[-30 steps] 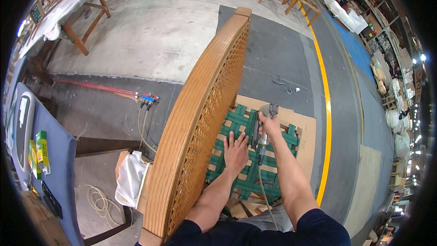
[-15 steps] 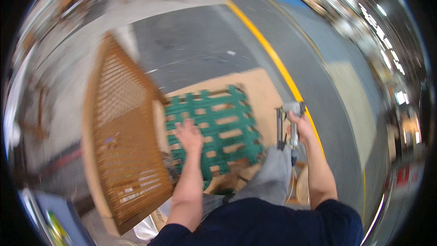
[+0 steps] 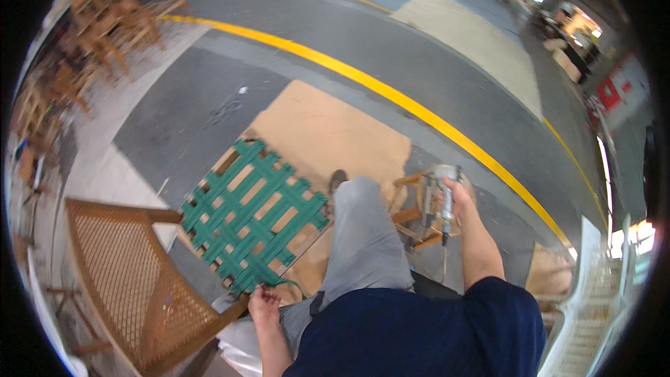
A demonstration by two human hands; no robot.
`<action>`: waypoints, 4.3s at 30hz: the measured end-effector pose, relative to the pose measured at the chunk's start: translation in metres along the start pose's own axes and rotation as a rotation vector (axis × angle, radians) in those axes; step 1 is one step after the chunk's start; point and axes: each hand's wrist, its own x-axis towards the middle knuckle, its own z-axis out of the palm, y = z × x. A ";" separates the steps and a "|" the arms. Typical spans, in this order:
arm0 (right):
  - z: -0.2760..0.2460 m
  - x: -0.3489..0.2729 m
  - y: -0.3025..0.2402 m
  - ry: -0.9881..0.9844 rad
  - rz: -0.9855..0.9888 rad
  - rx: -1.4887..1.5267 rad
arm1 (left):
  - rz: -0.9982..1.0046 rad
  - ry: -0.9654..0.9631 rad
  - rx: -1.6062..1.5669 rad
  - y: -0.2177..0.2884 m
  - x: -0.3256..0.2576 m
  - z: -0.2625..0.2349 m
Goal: The person weaves green straps into the seat frame of a wooden chair, using a staple gun to secure the straps at intervals. The person repeatedly threads the straps through the frame and staples them in place.
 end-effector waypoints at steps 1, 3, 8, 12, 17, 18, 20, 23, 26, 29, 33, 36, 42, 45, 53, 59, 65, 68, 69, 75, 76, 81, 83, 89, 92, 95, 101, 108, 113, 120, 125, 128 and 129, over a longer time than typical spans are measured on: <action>-0.005 0.007 0.005 -0.122 -0.035 0.058 | -0.060 0.067 0.012 0.000 0.003 -0.001; -0.011 0.019 0.012 -0.081 -0.014 0.123 | -0.124 0.004 0.007 0.001 0.006 -0.001; -0.023 0.052 0.019 -0.230 -0.139 0.152 | -0.284 0.032 -0.046 0.004 0.012 0.017; -0.020 0.088 0.026 0.125 -0.436 -0.101 | -0.217 0.039 -0.047 0.001 0.013 0.025; -0.037 0.079 0.012 0.356 -0.255 -0.831 | -0.048 -0.132 0.072 -0.007 0.017 0.021; -0.038 0.069 0.011 0.284 -0.393 -0.815 | 0.006 -0.154 0.064 -0.010 0.018 0.020; -0.035 0.045 0.013 0.324 -0.535 -0.871 | 0.087 -0.189 0.011 -0.018 0.023 0.020; -0.013 0.016 0.021 0.275 -0.770 -0.774 | 0.186 -0.227 -0.060 -0.030 0.034 0.018; 0.015 -0.007 0.030 0.093 -0.943 -0.739 | 0.258 -0.203 0.068 -0.037 0.045 0.015; 0.053 -0.034 0.047 -0.027 -1.004 -0.693 | 0.180 -0.317 0.028 -0.041 0.049 0.010; 0.118 -0.078 0.079 -0.314 -0.996 -0.542 | 0.095 -0.371 -0.019 -0.051 0.049 0.015; 0.164 -0.121 0.107 -0.577 -0.973 -0.513 | 0.185 -0.354 0.123 -0.064 0.050 0.018; 0.242 -0.180 0.188 -1.050 -0.715 -0.713 | 0.130 -0.381 0.391 -0.090 0.051 0.002; 0.288 -0.182 0.234 -1.005 -0.623 -0.968 | 0.047 -0.401 0.703 -0.098 0.049 -0.005; 0.339 -0.147 0.300 -1.130 -0.581 -1.195 | -0.113 -0.377 1.033 -0.110 0.056 -0.009; 0.348 -0.097 0.351 -1.027 -0.785 -1.756 | 0.203 -0.181 0.599 -0.083 0.056 -0.002; 0.376 -0.050 0.396 -1.066 0.028 -0.843 | -0.150 -0.360 -0.089 -0.054 0.073 0.030; 0.362 -0.063 0.367 -1.113 -0.662 -1.374 | -0.164 -0.310 -0.078 -0.055 0.080 0.035; 0.354 -0.071 0.355 -0.987 -0.810 -1.598 | -0.119 -0.383 -0.112 -0.057 0.082 0.036; 0.325 -0.117 0.312 -0.770 0.537 -0.793 | -0.099 -0.386 -0.116 -0.062 0.089 0.035; 0.328 -0.122 0.313 -0.879 0.643 -0.559 | -0.098 -0.382 -0.112 -0.061 0.089 0.035; 0.355 -0.130 0.336 -0.787 0.901 0.101 | -0.102 -0.368 -0.106 -0.059 0.089 0.034; 0.360 -0.119 0.345 -1.094 0.968 0.205 | -0.135 -0.326 -0.062 -0.058 0.088 0.033; 0.383 -0.095 0.373 -1.099 0.901 0.237 | -0.090 -0.349 -0.050 -0.058 0.090 0.033; 0.411 -0.092 0.378 -0.983 0.813 0.237 | -0.128 -0.356 -0.045 -0.059 0.089 0.027; 0.437 -0.087 0.376 -0.910 0.754 0.232 | -0.149 -0.422 -0.020 -0.059 0.087 0.013; 0.472 -0.064 0.379 -0.800 0.716 0.207 | -0.381 -0.185 -0.158 -0.074 0.116 -0.007; 0.491 -0.031 0.395 -0.717 0.732 0.167 | -0.607 -0.284 -0.571 -0.091 0.170 -0.003; 0.500 -0.014 0.411 -0.664 0.750 0.138 | -0.520 0.007 -0.614 -0.073 0.173 0.043; 0.509 0.002 0.436 -0.621 0.775 0.123 | -0.513 0.035 -0.698 -0.069 0.191 0.072; 0.513 0.004 0.443 -0.614 0.781 0.107 | -0.476 0.014 -0.732 -0.093 0.205 0.059; 0.515 0.001 0.437 -0.634 0.765 0.082 | -0.431 -0.020 -0.734 -0.096 0.209 0.058; 0.514 -0.002 0.435 -0.646 0.761 0.061 | -0.414 -0.036 -0.733 -0.095 0.210 0.059</action>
